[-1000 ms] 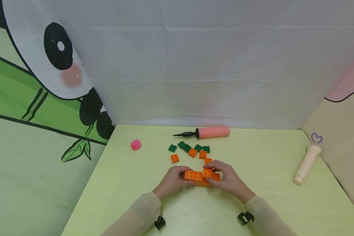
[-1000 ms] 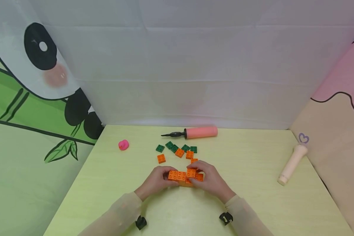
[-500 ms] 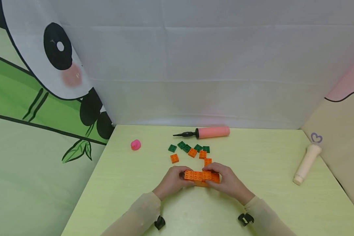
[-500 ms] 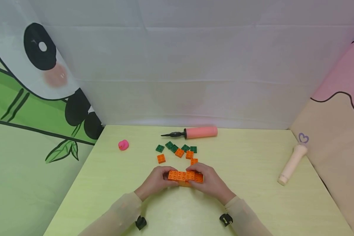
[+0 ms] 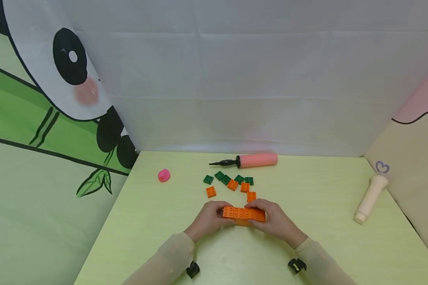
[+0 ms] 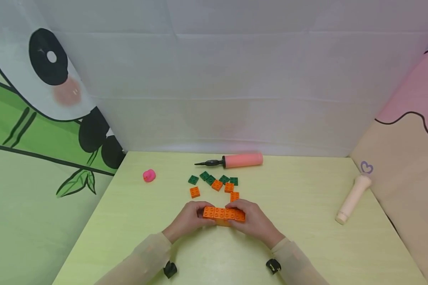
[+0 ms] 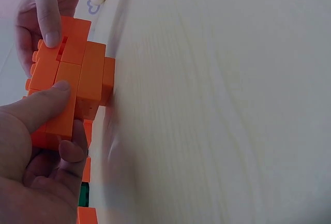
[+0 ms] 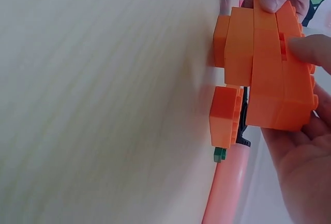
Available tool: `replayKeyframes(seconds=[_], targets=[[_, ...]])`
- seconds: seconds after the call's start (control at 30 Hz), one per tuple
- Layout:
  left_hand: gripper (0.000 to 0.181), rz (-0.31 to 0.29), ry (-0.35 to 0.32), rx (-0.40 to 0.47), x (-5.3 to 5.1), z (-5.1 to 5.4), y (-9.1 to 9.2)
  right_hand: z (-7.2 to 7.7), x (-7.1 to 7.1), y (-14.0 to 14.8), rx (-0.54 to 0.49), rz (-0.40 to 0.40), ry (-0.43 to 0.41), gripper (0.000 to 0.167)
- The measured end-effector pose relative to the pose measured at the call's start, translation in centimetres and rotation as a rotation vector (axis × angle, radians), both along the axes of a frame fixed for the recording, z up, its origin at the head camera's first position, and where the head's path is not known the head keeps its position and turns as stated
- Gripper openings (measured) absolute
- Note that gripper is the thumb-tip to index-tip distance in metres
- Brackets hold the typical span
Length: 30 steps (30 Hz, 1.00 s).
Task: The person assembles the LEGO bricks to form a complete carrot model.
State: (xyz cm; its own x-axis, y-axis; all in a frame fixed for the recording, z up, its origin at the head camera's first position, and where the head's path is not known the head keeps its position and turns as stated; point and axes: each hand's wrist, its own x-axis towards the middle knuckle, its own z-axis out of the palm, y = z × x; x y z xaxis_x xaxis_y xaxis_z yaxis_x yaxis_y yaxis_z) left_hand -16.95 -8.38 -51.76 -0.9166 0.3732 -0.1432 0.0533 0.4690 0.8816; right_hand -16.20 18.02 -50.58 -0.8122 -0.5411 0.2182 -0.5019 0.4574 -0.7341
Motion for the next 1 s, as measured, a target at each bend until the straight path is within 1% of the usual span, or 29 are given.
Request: replayKeyframes(seconds=[0.2, 0.4, 0.57, 0.73, 1.0], targets=[[0.028, -0.002, -0.003, 0.002, -0.1, 0.1, 0.0, 0.8, -0.1, -0.2, 0.100, -0.036, -0.011, 0.037], [0.028, -0.006, -0.003, -0.001, -0.1, 0.4, 0.1, 1.4, -0.3, -0.5, 0.178, -0.047, 0.004, 0.035], [0.029, -0.006, 0.008, -0.014, 0.0, 0.6, 0.1, 1.8, -0.2, -0.7, 0.177, -0.059, -0.017, 0.034], [0.030, 0.007, -0.001, -0.021, 0.0, 0.8, 0.0, 1.9, -0.1, -1.1, 0.177, -0.081, -0.042, 0.033], [0.029, -0.001, -0.029, 0.021, 0.1, 0.8, -0.1, 2.2, 0.1, -1.6, 0.170, -0.133, -0.098, 0.032]])
